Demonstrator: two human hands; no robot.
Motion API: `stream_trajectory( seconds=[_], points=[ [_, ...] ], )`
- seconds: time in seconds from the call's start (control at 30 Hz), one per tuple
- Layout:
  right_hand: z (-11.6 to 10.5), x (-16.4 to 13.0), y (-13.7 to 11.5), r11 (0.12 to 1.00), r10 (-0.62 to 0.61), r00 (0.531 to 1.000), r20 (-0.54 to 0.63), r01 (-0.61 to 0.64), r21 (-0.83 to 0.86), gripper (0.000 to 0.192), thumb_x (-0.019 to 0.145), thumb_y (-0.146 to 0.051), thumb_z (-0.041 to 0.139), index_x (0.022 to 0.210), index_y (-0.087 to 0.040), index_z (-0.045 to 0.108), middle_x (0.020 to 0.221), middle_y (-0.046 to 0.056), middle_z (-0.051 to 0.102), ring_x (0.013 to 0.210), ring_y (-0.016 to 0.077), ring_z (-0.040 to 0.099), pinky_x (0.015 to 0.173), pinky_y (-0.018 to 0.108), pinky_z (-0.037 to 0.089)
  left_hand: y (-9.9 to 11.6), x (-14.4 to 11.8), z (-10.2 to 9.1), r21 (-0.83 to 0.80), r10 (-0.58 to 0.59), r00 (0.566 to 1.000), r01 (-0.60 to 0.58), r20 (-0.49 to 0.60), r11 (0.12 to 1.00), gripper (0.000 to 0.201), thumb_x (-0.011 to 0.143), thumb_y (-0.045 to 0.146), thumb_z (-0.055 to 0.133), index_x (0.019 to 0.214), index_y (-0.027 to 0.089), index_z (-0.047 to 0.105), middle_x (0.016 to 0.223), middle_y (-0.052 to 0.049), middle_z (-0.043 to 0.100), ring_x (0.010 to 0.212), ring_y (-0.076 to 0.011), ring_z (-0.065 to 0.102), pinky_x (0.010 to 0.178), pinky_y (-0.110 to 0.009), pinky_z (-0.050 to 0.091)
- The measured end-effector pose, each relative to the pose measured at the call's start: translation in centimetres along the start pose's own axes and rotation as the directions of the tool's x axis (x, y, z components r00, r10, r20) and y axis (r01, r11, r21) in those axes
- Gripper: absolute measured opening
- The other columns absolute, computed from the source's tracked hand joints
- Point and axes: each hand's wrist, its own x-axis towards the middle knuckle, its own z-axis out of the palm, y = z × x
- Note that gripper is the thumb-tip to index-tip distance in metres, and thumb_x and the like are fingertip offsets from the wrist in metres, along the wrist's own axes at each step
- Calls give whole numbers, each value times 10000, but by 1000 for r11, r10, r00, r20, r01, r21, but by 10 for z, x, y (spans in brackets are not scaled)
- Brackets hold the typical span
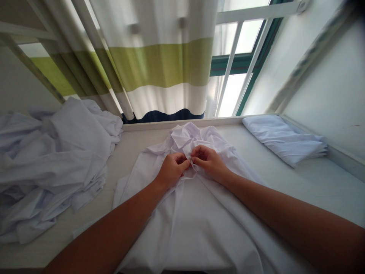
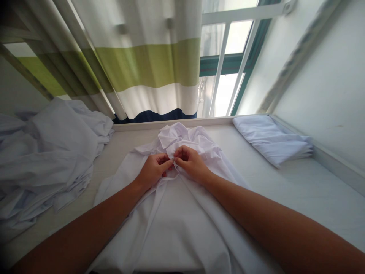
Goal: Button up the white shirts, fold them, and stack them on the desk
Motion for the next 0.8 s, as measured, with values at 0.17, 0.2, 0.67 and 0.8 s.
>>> stream_trajectory(
  seconds=[0.17,0.2,0.67,0.8],
  points=[
    [0,0,1,999,-11,1000,-6,11,-47,171,798,-297,715,868,-193,597,809,-10,597,729,138,552,673,280,449,1,-1,0,9,13,1000,-13,12,1000,210,790,328,679,729,130,643,601,25,568,493,-79,464,437,-183,369],
    [0,0,1,999,-13,1000,-6,13,-52,170,801,-297,712,868,-194,595,810,-10,596,729,138,551,673,279,450,1,-1,0,11,17,1000,-18,14,1000,212,793,330,677,725,132,638,599,28,562,492,-78,461,438,-183,367],
    [2,-1,-1,1000,-17,1000,-9,17,-18,189,808,-303,717,864,-193,574,823,-10,580,759,140,566,700,281,468,1,0,0,45,29,1000,-29,-3,999,229,806,350,671,714,157,588,583,45,532,471,-82,452,422,-191,349],
    [2,-2,0,999,-25,1000,-13,24,-25,203,812,-318,721,868,-194,570,826,-7,586,758,144,566,695,283,468,1,0,0,57,36,999,-36,-9,998,232,816,348,663,713,162,569,583,46,530,466,-84,458,423,-195,355]
  ],
)
